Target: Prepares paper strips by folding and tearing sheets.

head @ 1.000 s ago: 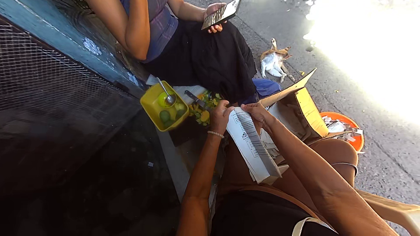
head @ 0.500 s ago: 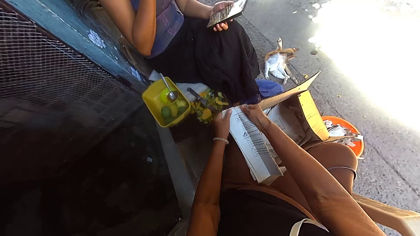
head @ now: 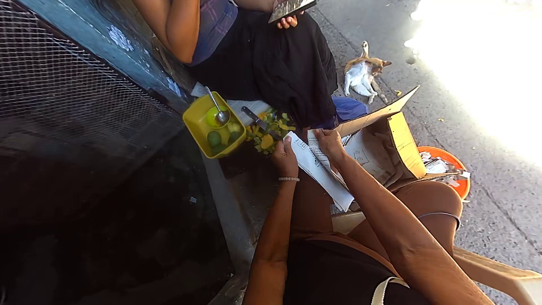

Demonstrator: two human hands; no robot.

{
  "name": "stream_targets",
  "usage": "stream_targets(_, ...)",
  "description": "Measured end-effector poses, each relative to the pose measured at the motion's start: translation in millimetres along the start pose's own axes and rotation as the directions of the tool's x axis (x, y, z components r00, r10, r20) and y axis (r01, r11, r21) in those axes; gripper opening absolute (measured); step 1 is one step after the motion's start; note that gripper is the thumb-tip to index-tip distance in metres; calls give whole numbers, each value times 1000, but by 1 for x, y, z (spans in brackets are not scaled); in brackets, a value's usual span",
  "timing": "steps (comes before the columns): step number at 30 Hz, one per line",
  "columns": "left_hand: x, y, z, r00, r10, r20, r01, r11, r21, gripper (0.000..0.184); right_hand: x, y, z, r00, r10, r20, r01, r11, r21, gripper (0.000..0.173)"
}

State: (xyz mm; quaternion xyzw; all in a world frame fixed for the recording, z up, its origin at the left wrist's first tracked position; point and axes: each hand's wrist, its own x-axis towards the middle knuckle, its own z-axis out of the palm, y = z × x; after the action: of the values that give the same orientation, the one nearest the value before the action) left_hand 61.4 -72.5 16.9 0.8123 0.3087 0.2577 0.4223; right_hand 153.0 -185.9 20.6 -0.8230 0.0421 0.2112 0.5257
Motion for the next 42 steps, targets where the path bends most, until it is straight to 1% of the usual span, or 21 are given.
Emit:
stream_targets(2,5,2,-4,999,0,35,0,1000,3,45,-8,-1,-3,999,-48,6,48,998,31,44)
stream_targets(3,8,3,-6,998,4,67,-3,1000,-5,44,-15,1,-7,995,-83,49,80,995,58,47)
stream_targets(5,16,1,-7,990,20,137,-21,1000,2,44,-21,3,-20,974,-84,210,55,988,141,47)
stream_targets(6,18,1,-9,984,21,176,-25,1000,19,46,-26,3,-25,955,-68,289,20,986,166,44)
stream_targets(7,19,1,-9,978,19,207,-26,999,29,47,-27,2,-28,941,-58,333,-3,984,181,37)
stream_targets(9,20,4,-9,972,-17,233,21,1000,-15,47,-27,0,-25,946,-53,319,-6,983,182,20)
stream_targets(10,17,6,-9,964,-65,258,87,994,-73,46,-27,2,-24,952,-57,301,5,985,172,18)
stream_targets(12,5,7,-6,929,-159,333,239,947,-215,48,-28,10,-25,959,-72,273,29,987,160,24)
stream_targets(13,-1,7,-4,914,-181,363,285,923,-259,49,-26,12,-24,963,-79,258,38,986,163,25)
stream_targets(15,-12,4,3,890,-238,389,341,914,-221,46,-21,13,-20,967,-110,231,73,984,161,29)
stream_targets(18,-20,-2,11,871,-287,399,356,928,-109,39,-22,15,-20,969,-134,208,125,991,56,38)
stream_targets(22,-25,4,11,901,-242,360,263,965,-10,46,-26,11,-19,987,-107,120,120,987,-104,46)
stream_targets(27,-32,4,17,931,-228,286,269,957,-111,47,-40,10,-17,993,-99,68,108,983,-150,52)
stream_targets(30,-33,3,17,938,-233,255,274,952,-138,46,-35,6,-13,992,-107,61,115,982,-147,47)
stream_targets(31,-33,2,18,943,-242,230,281,947,-154,46,-32,5,-12,994,-99,47,105,984,-143,46)
stream_targets(34,-32,-3,20,953,-282,112,302,918,-258,50,-13,7,-10,999,-3,-44,-1,997,-75,43)
stream_targets(36,-29,-6,20,953,-295,74,304,911,-280,51,-7,8,-7,997,-34,-72,30,998,-62,44)
stream_targets(37,-28,-7,20,952,-293,86,305,916,-259,52,-6,12,-7,996,-76,-55,72,996,-58,44)
stream_targets(39,-25,-7,19,947,-293,128,313,931,-185,56,-8,15,-14,990,-129,54,130,991,-24,45)
stream_targets(41,-23,-5,15,939,-302,167,324,938,-126,61,-28,8,-28,972,-117,205,123,992,-13,42)
stream_targets(42,-22,-5,13,934,-305,185,328,938,-110,63,-35,6,-33,960,-92,263,95,995,1,36)
